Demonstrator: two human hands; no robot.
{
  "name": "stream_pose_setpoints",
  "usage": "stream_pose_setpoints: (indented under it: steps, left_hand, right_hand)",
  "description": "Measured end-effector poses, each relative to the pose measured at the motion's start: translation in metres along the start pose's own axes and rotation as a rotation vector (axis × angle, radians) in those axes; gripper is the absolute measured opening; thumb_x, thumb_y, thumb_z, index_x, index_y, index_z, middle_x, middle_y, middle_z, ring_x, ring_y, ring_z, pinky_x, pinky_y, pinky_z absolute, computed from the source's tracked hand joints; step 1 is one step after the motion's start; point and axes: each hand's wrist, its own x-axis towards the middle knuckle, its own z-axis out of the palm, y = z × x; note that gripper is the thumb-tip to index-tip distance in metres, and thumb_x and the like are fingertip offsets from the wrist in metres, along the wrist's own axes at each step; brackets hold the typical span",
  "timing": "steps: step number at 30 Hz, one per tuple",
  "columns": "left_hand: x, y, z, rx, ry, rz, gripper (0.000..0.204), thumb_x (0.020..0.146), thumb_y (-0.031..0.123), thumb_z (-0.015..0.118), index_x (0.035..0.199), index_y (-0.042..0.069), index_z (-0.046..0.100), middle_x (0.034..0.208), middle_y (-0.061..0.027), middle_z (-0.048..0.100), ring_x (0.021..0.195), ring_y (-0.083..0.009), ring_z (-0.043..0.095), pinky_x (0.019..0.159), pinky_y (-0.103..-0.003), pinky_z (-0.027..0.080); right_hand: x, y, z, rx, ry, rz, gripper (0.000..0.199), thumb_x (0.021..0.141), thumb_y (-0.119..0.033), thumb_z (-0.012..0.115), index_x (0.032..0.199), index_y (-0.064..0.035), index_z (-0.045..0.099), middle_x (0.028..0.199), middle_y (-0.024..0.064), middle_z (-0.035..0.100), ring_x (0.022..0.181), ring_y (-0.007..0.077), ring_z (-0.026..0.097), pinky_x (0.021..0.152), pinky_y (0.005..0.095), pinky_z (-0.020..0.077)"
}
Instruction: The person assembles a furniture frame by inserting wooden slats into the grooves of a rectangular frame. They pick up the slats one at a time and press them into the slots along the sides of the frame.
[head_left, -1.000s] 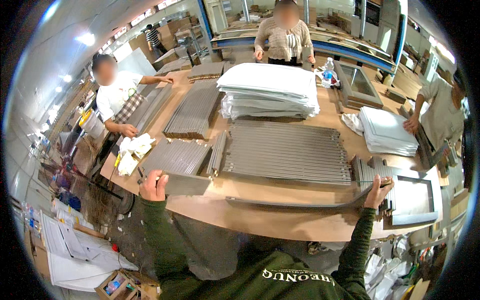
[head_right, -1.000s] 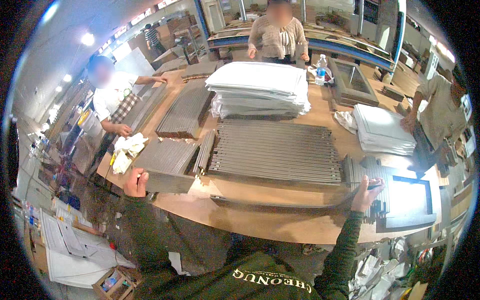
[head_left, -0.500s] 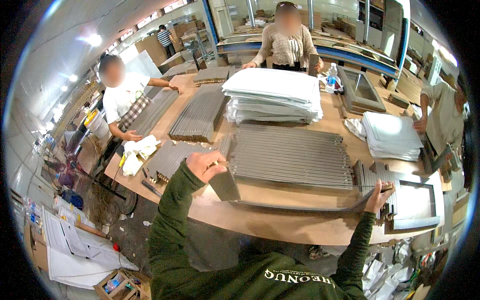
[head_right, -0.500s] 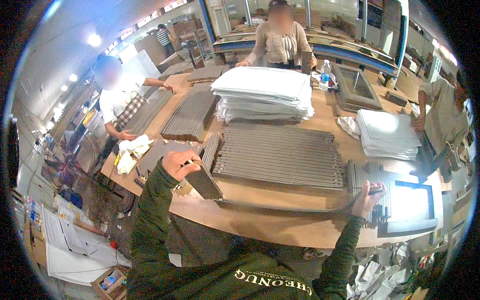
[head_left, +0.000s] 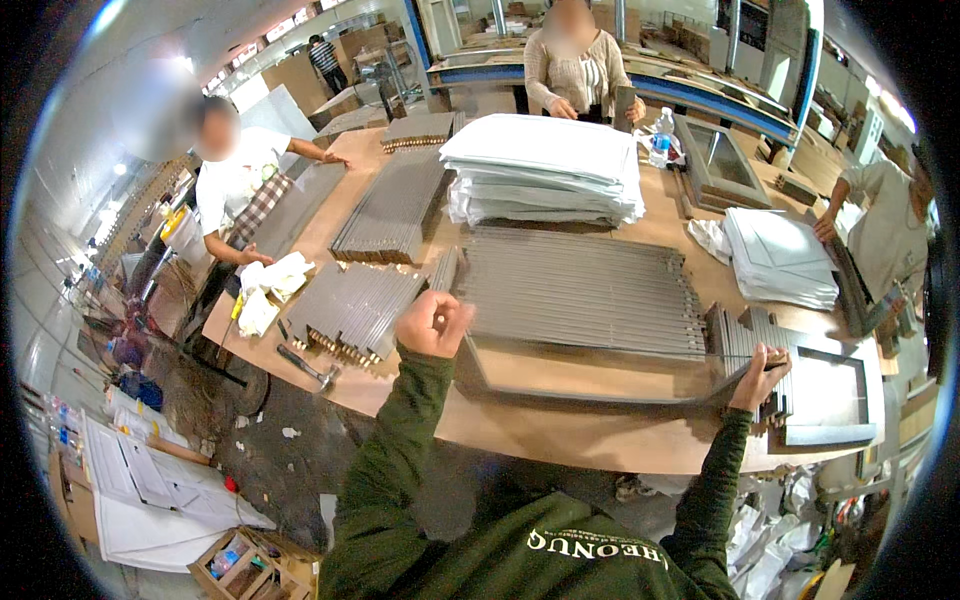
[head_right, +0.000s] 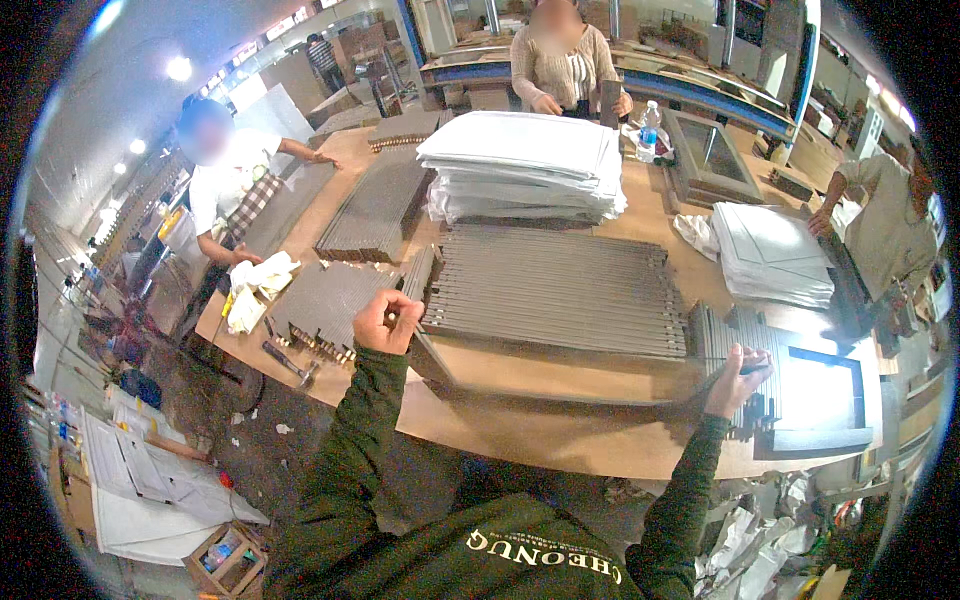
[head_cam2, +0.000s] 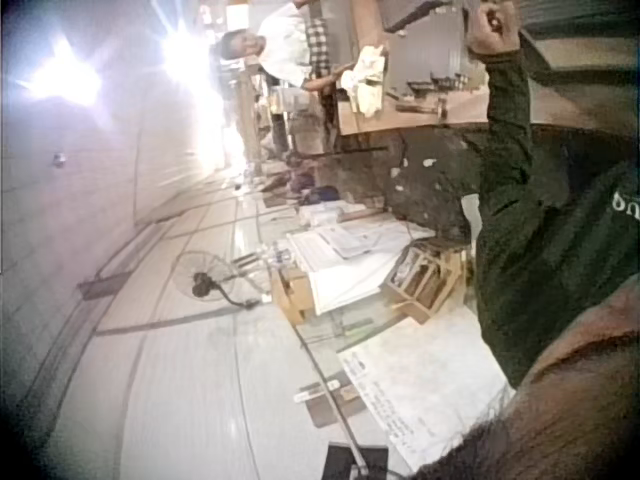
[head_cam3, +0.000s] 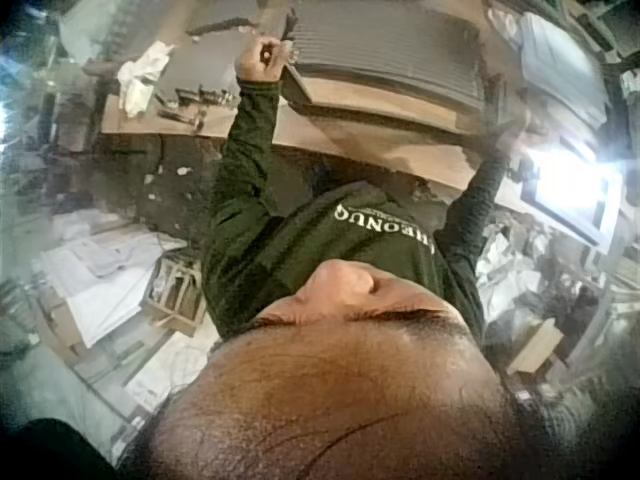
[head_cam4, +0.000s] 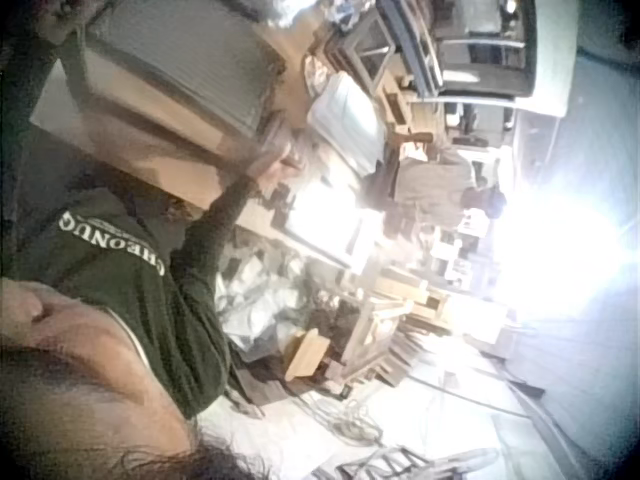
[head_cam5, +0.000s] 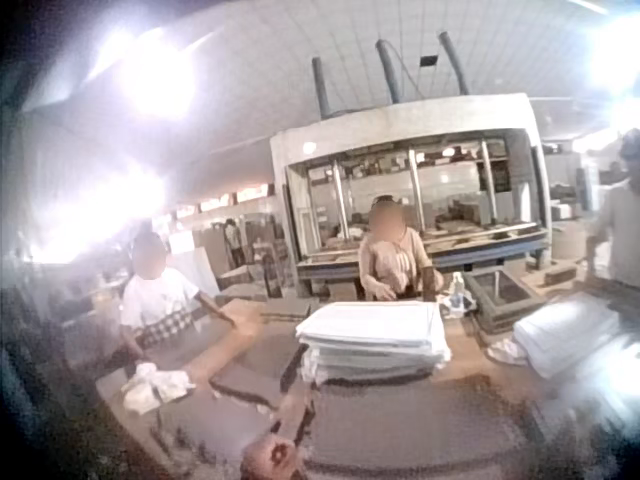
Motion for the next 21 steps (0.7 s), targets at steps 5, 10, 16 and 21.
stream_pose_setpoints:
  steps: [5, 10, 16, 21]
  left_hand:
    - [0.003, 0.005, -0.001, 0.222, 0.059, 0.097, 0.008, 0.078, 0.010, 0.051, 0.081, 0.008, 0.058, 0.057, -0.0074, 0.052, 0.046, -0.0203, 0.050, 0.043, -0.029, 0.038]
    - [0.003, -0.005, -0.011, 0.191, -0.031, 0.100, 0.014, 0.074, 0.008, 0.048, 0.081, 0.009, 0.060, 0.064, -0.0105, 0.058, 0.047, -0.0237, 0.053, 0.043, -0.033, 0.040]
    - [0.004, 0.004, 0.004, 0.289, 0.116, 0.214, 0.020, 0.067, 0.005, 0.047, 0.079, 0.009, 0.061, 0.060, -0.0082, 0.053, 0.046, -0.0237, 0.048, 0.041, -0.033, 0.038]
    - [0.003, -0.005, 0.007, 0.215, 0.089, 0.183, 0.020, 0.065, 0.007, 0.047, 0.079, 0.009, 0.061, 0.059, -0.0078, 0.050, 0.046, -0.0255, 0.047, 0.043, -0.033, 0.038]
  right_hand:
    - [-0.002, -0.015, 0.008, -0.036, -0.023, 0.040, 0.039, 0.082, -0.016, 0.058, 0.109, -0.0029, 0.034, 0.089, 0.0018, 0.039, 0.082, 0.0096, 0.039, 0.074, 0.0233, 0.0362]
    - [-0.001, -0.004, -0.006, -0.063, -0.012, 0.040, 0.039, 0.083, -0.019, 0.056, 0.111, -0.0023, 0.034, 0.091, 0.0011, 0.040, 0.082, 0.0097, 0.038, 0.075, 0.0234, 0.0353]
    - [-0.002, -0.015, 0.006, -0.086, -0.004, 0.073, 0.041, 0.082, -0.022, 0.058, 0.110, -0.0023, 0.036, 0.090, 0.0008, 0.039, 0.083, 0.0105, 0.038, 0.079, 0.0252, 0.0339]
    - [0.002, -0.015, 0.001, -0.223, -0.009, 0.065, 0.040, 0.081, -0.023, 0.058, 0.109, -0.0035, 0.036, 0.090, 0.0025, 0.038, 0.085, 0.0136, 0.038, 0.083, 0.0302, 0.0334]
